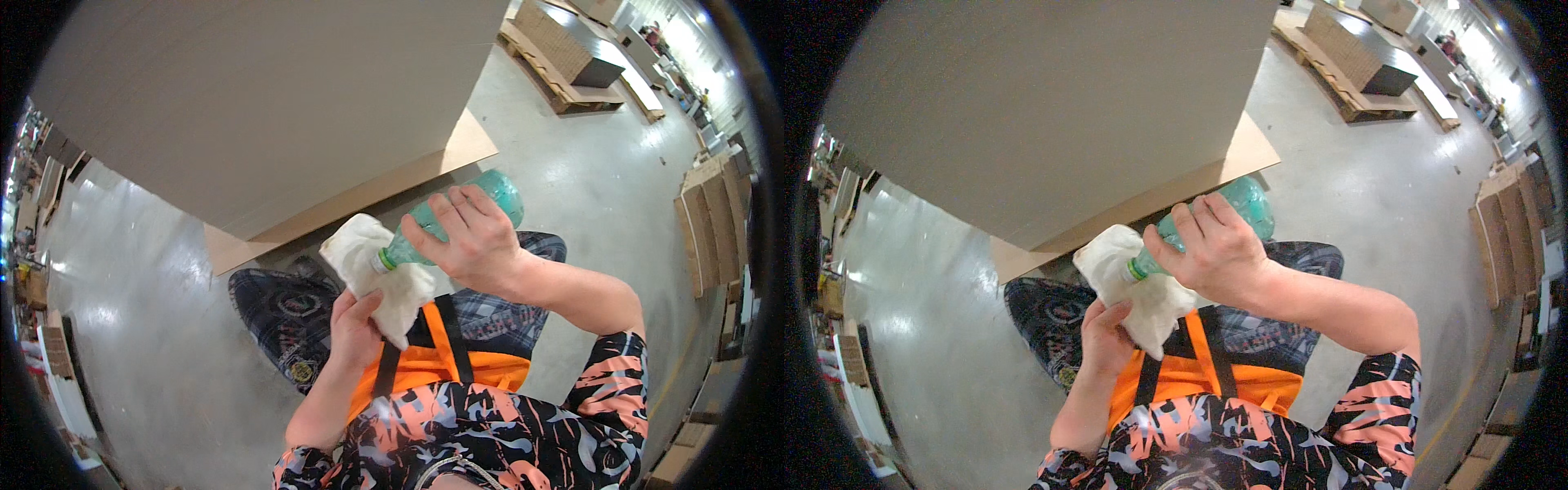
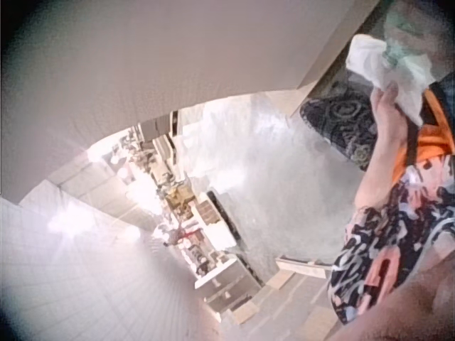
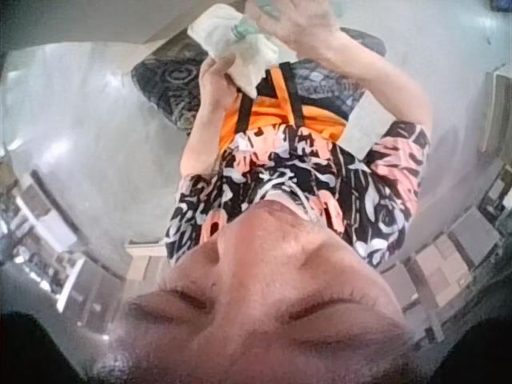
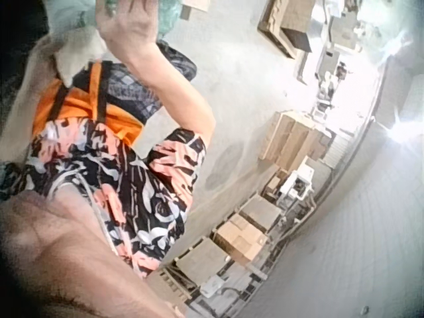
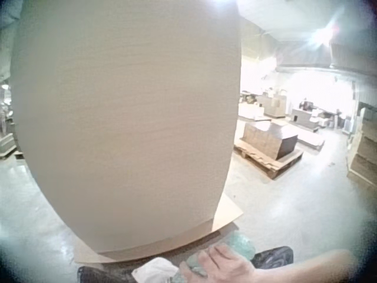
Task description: The person cleans furniture panels by applying liquid from a bottle onto a cloth and wiping the surfaces and edges of the stacked white panels.
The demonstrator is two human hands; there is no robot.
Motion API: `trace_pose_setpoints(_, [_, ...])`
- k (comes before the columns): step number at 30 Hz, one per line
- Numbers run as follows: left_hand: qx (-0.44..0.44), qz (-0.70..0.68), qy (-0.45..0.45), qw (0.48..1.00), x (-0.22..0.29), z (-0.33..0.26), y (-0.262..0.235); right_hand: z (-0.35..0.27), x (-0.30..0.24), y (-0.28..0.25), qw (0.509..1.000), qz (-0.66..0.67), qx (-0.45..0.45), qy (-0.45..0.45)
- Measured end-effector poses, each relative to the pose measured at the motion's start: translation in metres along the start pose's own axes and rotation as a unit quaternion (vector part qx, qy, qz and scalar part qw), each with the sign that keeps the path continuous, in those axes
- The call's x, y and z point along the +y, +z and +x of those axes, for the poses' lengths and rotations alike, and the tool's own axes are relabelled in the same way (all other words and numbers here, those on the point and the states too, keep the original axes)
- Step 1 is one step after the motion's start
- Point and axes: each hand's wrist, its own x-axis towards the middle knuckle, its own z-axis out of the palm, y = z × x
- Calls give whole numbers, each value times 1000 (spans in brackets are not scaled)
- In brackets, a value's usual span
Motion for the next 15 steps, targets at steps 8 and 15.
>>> trace_pose_setpoints(8, [-12, -42, -35, 998, 4, 2, -5, 18, 11, -4, 998, -50, 26, -41])
trace_pose_setpoints(15, [-6, -52, -53, 997, 10, 12, 7, 37, 16, 0, 995, -42, 64, -67])
